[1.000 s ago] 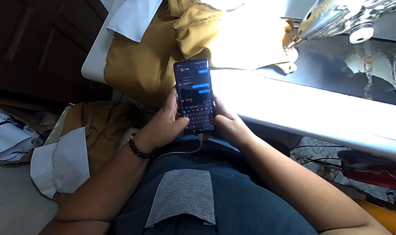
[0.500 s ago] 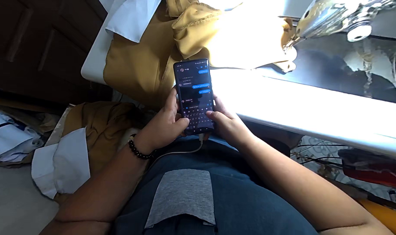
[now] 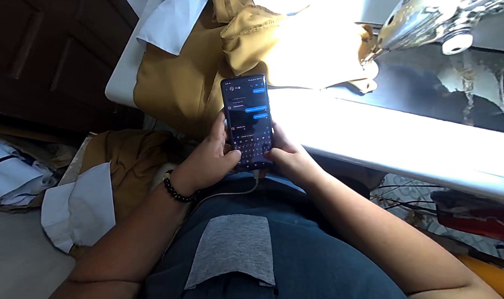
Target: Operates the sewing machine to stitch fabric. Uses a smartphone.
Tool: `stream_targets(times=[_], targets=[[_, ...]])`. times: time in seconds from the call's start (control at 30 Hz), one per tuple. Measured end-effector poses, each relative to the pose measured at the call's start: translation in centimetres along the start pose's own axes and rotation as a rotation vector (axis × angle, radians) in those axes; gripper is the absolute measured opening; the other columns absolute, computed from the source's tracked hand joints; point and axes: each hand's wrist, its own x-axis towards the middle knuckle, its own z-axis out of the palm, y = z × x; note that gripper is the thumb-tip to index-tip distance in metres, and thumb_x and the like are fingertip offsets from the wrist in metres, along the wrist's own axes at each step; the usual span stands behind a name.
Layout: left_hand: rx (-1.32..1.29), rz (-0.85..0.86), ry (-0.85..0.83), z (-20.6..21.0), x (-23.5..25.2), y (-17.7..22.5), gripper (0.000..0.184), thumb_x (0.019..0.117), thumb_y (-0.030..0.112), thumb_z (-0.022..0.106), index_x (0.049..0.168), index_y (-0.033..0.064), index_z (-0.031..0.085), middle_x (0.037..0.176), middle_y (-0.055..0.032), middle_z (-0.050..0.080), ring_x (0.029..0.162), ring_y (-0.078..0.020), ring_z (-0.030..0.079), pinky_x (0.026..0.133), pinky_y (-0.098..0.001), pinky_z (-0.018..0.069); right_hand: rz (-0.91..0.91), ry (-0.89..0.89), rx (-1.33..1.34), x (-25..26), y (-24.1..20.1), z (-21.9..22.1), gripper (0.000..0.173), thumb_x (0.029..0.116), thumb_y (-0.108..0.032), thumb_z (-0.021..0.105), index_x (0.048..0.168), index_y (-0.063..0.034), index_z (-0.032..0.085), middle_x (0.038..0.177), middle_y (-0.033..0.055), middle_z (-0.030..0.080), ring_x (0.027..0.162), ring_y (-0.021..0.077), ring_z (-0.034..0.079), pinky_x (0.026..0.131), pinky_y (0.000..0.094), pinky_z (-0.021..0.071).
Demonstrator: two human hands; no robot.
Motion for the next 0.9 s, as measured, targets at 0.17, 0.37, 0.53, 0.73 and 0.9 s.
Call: stream_targets(times=[0.17, 0.37, 0.53, 0.73, 0.9], targets=[[0.062, -0.022, 0.013, 0.2, -0.1, 0.1, 0.093, 0.0946, -0.006, 0.053, 0.163, 0.0193, -0.003, 0.136, -0.0087, 0.061, 0.095, -0.0136, 0.075, 0.073, -0.0287, 0.0652, 0.017, 0.106, -0.084, 0.1, 0.1, 0.7, 0.063, 0.0941, -0.008, 0.058, 0.150, -0.0143, 0.031, 0.111, 0.0069, 0.070, 0.076, 0.0140, 0.073, 0.053, 0.0258, 0.0600], [0.076, 0.010, 0.017, 0.4, -0.1, 0.1, 0.092, 0.0935, -0.005, 0.054, 0.164, 0.0197, -0.001, 0.138, -0.0073, 0.060, 0.100, -0.0119, 0.074, 0.075, -0.0279, 0.0646, 0.031, 0.144, -0.131, 0.2, 0.1, 0.9, 0.062, 0.0971, -0.011, 0.062, 0.151, -0.0151, 0.032, 0.107, 0.0077, 0.071, 0.069, 0.0144, 0.071, 0.049, 0.0256, 0.0580], [0.040, 0.007, 0.000, 0.1, -0.1, 0.2, 0.088, 0.0945, -0.003, 0.048, 0.164, 0.0200, -0.002, 0.137, -0.0087, 0.060, 0.098, -0.0138, 0.074, 0.070, -0.0276, 0.0640, 0.056, 0.055, -0.126, 0.0, -0.3, 0.6, 0.087, 0.0783, 0.003, 0.065, 0.154, -0.0166, 0.026, 0.110, 0.0068, 0.069, 0.070, 0.0125, 0.070, 0.054, 0.0250, 0.0587], [0.017, 0.028, -0.001, 0.0, 0.1, -0.3, 0.085, 0.0962, -0.003, 0.046, 0.164, 0.0186, 0.000, 0.142, -0.0077, 0.057, 0.104, -0.0129, 0.072, 0.076, -0.0275, 0.0638, 0.020, 0.003, -0.036, 0.0, 0.1, 0.0, 0.075, 0.0861, 0.003, 0.044, 0.157, -0.0167, 0.026, 0.119, 0.0079, 0.068, 0.077, 0.0150, 0.072, 0.053, 0.0279, 0.0597], [0.002, 0.019, -0.002, 0.1, 0.2, -0.3, 0.084, 0.0968, -0.003, 0.046, 0.164, 0.0181, 0.000, 0.141, -0.0085, 0.058, 0.103, -0.0135, 0.072, 0.075, -0.0273, 0.0635, 0.013, 0.022, -0.025, 0.0, 0.4, -0.1, 0.064, 0.0938, -0.002, 0.035, 0.155, -0.0174, 0.029, 0.116, 0.0089, 0.068, 0.075, 0.0164, 0.072, 0.051, 0.0289, 0.0591]])
